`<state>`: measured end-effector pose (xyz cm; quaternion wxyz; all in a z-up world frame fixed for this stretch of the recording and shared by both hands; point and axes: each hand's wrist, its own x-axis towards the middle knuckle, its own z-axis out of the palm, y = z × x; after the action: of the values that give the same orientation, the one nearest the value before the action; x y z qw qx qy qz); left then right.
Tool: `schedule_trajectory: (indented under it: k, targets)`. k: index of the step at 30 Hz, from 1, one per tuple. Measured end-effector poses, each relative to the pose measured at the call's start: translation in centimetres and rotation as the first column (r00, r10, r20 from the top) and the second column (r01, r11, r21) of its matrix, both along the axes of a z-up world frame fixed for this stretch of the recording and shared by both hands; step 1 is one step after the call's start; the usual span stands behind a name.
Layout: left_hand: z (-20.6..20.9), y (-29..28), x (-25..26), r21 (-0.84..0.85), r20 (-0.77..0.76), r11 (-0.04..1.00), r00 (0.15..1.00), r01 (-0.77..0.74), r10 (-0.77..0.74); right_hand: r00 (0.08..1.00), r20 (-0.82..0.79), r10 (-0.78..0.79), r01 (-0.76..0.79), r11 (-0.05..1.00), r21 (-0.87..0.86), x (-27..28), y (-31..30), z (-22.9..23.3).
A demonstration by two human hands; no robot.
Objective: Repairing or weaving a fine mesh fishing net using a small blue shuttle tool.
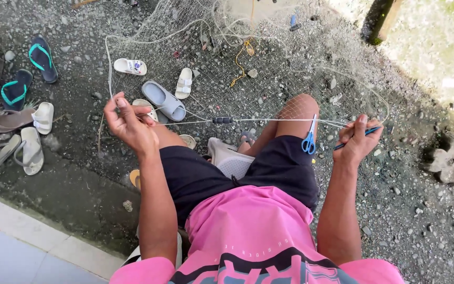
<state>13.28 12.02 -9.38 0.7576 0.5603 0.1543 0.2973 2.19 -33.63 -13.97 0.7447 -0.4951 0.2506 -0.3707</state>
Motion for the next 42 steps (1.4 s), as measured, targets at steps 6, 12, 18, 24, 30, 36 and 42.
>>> schedule_trajectory:
  k: [6, 12, 18, 24, 30, 36, 42]
  targets:
    - [1.8, -1.4, -0.9, -0.026, -0.052, 0.993, 0.992, 0.111, -0.112, 0.999, -0.04, 0.002, 0.0, 0.999, 0.041, 0.0, 0.1, 1.7]
    - [0.1, -0.4, -1.4, -0.139, -0.126, 0.975, 0.974, 0.171, -0.189, 0.985, 0.041, 0.165, -0.169, 0.97, 0.172, -0.2, -1.8, 2.6]
    - [0.8, -1.9, -2.0, -0.247, -0.048, 0.886, 0.908, 0.393, -0.416, 0.965, 0.161, 0.209, -0.252, 0.912, 0.324, 0.1, -0.6, 7.3]
    - [2.3, -2.3, -1.5, -0.366, 0.07, 0.842, 0.914, 0.396, -0.4, 0.946, 0.223, 0.233, -0.296, 0.902, 0.314, -0.5, -1.9, 7.1]
    - [1.0, -1.3, -0.5, -0.47, 0.088, 0.808, 0.93, 0.355, -0.358, 0.973, 0.169, 0.159, -0.21, 0.91, 0.356, -0.8, -3.1, 6.6]
    - [1.8, -0.4, 1.4, -0.323, 0.056, 0.918, 0.973, 0.229, -0.223, 0.977, 0.171, 0.126, -0.178, 0.926, 0.334, -0.8, -3.6, 7.3]
    - [2.7, 3.8, 4.4, -0.29, -0.166, 0.953, 0.976, 0.09, -0.143, 0.957, 0.096, 0.275, -0.29, 0.926, 0.241, 0.1, 1.5, 8.8]
